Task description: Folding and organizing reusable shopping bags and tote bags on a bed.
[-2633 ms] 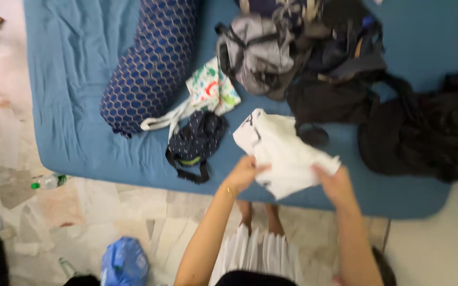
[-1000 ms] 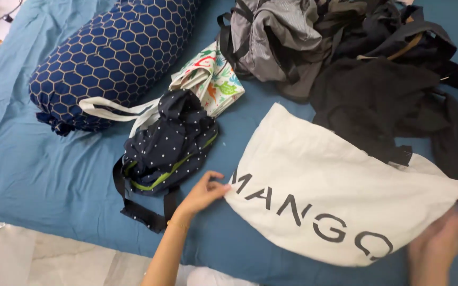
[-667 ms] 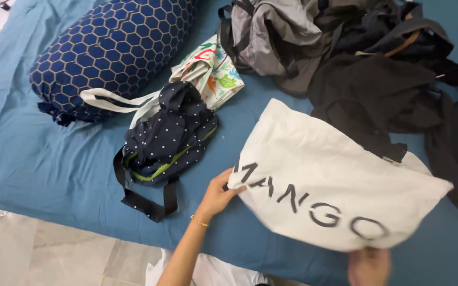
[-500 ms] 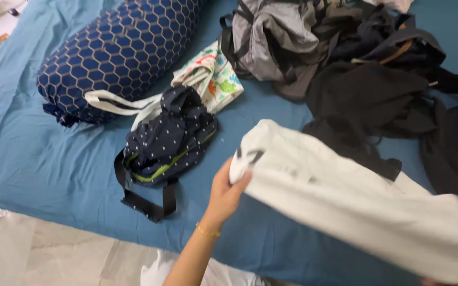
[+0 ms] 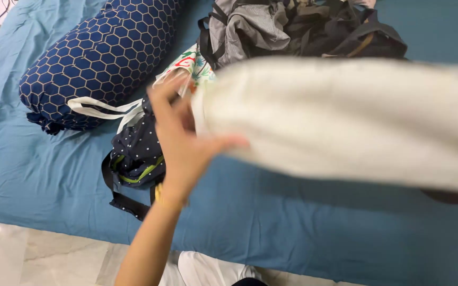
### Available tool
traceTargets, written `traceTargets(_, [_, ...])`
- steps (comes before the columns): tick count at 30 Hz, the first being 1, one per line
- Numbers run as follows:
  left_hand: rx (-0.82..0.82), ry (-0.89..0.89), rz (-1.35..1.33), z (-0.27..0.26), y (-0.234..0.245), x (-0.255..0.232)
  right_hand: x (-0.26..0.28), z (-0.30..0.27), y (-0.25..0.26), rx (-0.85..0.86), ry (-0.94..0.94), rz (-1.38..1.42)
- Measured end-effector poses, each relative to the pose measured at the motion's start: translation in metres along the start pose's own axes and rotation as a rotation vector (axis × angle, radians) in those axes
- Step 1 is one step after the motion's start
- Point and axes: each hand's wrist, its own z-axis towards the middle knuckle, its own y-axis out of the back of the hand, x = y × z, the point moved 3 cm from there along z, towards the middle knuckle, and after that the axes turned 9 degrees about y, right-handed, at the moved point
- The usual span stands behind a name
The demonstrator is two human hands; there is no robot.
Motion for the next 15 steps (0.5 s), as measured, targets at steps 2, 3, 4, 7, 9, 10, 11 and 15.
traceTargets(2, [0.068,0.248,0.364,-0.041,0.008,0.028,-0.018,-0.020,-0.040,0.021,-0.014,-0.031])
traceTargets(3, [0.068,0.251,0.367,-0.066,0.013,0.053,-0.044,-0.024,-0.057,0.033,-0.022,-0.046])
traceTargets(4, [0.146,0.423,0.425,-0.096,0.017,0.082,-0.069,-0.037,-0.074,0.044,-0.044,-0.064])
traceTargets(7, [0.268,0.559,0.469,-0.182,0.027,0.128,-0.043,-0.083,-0.124,-0.015,0.105,-0.400])
traceTargets(9, [0.312,0.520,0.466,-0.213,0.030,0.143,-0.011,-0.095,-0.162,-0.081,0.279,-0.705])
traceTargets(10, [0.292,0.442,0.492,-0.223,0.029,0.145,0.003,-0.102,-0.175,-0.076,0.454,-0.750])
traceTargets(11, [0.274,0.364,0.516,-0.234,0.028,0.147,0.018,-0.110,-0.188,-0.069,0.630,-0.792])
traceTargets(15, [0.261,0.266,0.464,-0.266,0.035,0.184,-0.004,-0.095,-0.194,-0.005,0.727,-0.851])
